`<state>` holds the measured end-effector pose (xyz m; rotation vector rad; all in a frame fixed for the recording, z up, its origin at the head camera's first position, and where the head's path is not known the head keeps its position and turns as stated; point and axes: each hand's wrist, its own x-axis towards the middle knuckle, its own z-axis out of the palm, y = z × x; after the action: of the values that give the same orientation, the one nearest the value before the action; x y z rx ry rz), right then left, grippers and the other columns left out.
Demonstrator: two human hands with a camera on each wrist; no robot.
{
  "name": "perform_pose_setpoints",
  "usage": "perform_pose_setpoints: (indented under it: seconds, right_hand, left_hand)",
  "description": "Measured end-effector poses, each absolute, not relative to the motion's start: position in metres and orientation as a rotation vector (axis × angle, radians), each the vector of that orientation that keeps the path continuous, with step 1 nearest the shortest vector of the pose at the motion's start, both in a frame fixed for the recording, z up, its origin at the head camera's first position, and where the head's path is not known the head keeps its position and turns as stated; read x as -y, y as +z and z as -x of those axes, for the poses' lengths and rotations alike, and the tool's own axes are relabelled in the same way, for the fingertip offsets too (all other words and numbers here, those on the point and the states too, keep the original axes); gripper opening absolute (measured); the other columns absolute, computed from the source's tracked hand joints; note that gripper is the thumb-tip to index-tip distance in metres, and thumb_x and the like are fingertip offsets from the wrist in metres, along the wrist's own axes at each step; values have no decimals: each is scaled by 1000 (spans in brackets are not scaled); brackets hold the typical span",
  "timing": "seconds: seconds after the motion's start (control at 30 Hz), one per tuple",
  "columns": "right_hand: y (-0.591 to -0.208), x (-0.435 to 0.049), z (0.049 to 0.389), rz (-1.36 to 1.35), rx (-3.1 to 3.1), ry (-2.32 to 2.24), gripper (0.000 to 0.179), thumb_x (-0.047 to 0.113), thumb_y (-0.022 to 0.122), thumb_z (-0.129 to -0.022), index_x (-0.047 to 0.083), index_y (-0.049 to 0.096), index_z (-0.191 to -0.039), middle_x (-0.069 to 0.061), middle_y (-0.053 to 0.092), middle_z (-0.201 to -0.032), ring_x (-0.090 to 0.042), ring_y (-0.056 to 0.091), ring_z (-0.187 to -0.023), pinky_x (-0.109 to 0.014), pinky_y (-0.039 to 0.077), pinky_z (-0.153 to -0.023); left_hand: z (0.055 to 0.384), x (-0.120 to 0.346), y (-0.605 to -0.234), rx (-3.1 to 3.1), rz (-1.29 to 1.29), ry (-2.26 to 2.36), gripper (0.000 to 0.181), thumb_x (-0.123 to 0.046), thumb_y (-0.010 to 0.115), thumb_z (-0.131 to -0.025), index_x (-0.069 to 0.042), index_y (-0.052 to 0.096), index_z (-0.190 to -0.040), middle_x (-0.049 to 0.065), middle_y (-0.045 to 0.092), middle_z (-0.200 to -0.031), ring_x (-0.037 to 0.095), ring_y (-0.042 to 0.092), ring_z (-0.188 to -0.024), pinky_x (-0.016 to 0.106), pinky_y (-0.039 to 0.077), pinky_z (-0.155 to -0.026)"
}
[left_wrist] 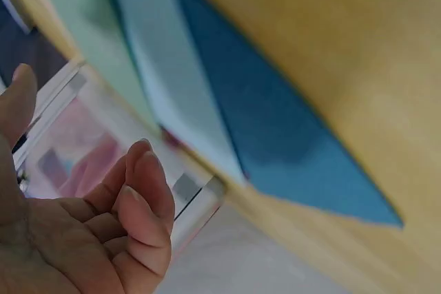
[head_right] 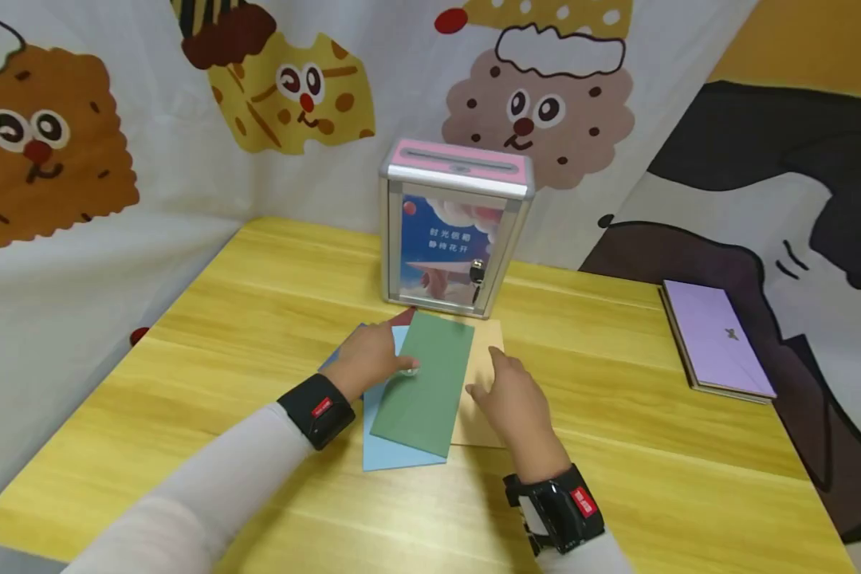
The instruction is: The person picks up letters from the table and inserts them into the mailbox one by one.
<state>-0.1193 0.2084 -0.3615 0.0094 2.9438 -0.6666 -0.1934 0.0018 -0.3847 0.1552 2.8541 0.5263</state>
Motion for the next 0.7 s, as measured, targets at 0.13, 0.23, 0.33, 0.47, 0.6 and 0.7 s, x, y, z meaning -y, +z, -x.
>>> perform_pose_setpoints:
  seconds: [0.13, 0.23, 0.33, 0.47, 0.6, 0.7]
  right_hand:
    - [-368, -211, 115, -42, -2911, -663, 72, 26, 68, -95, -6, 33, -149, -34, 41, -144, -51, 42, -129, -61, 39, -101]
    - [-373, -213, 114, -56, -2903, -659, 73, 27, 67, -95, -6, 32, -150, -35, 40, -144, -52, 41, -129, -61, 38, -101]
    - [-376, -217, 113, -70, -2909, -643, 73, 27, 66, -95, -7, 31, -150, -35, 40, -144, -52, 41, -129, -62, 39, -101]
    - [-377, -221, 113, -85, -2923, -626, 73, 27, 67, -95, -8, 32, -149, -36, 41, -143, -52, 42, -129, -61, 39, -100]
    - [-376, -224, 113, -92, -2924, -621, 73, 27, 67, -95, -10, 33, -148, -36, 42, -141, -52, 42, -129, -61, 39, -101]
    - [-376, -225, 112, -104, -2915, -628, 73, 27, 67, -94, -10, 33, -148, -37, 42, -141, -52, 42, -128, -61, 39, -100]
  left_hand:
    - [197, -12, -398, -2820, -80, 516, 62, -64, 75, -76, -5, 69, -95, 8, 66, -92, 25, 64, -89, 34, 50, -58]
    - [196, -19, -405, -2828, -37, 469, 73, -67, 77, -71, -1, 69, -101, 12, 65, -101, 27, 61, -96, 38, 54, -68]
    - [194, -26, -408, -2860, -64, 334, 90, -71, 77, -68, 4, 65, -115, 15, 63, -109, 28, 59, -103, 39, 53, -83]
    - [189, -34, -406, -2897, -200, 24, 97, -78, 68, -71, 4, 64, -122, 13, 63, -111, 26, 58, -106, 36, 47, -93]
    - [187, -39, -403, -2887, -238, -109, 85, -75, 66, -74, -2, 70, -117, 10, 67, -105, 24, 58, -100, 35, 47, -88]
    - [187, -41, -403, -2860, -229, -89, 75, -70, 69, -77, -5, 72, -114, 9, 68, -102, 24, 58, -98, 35, 48, -85]
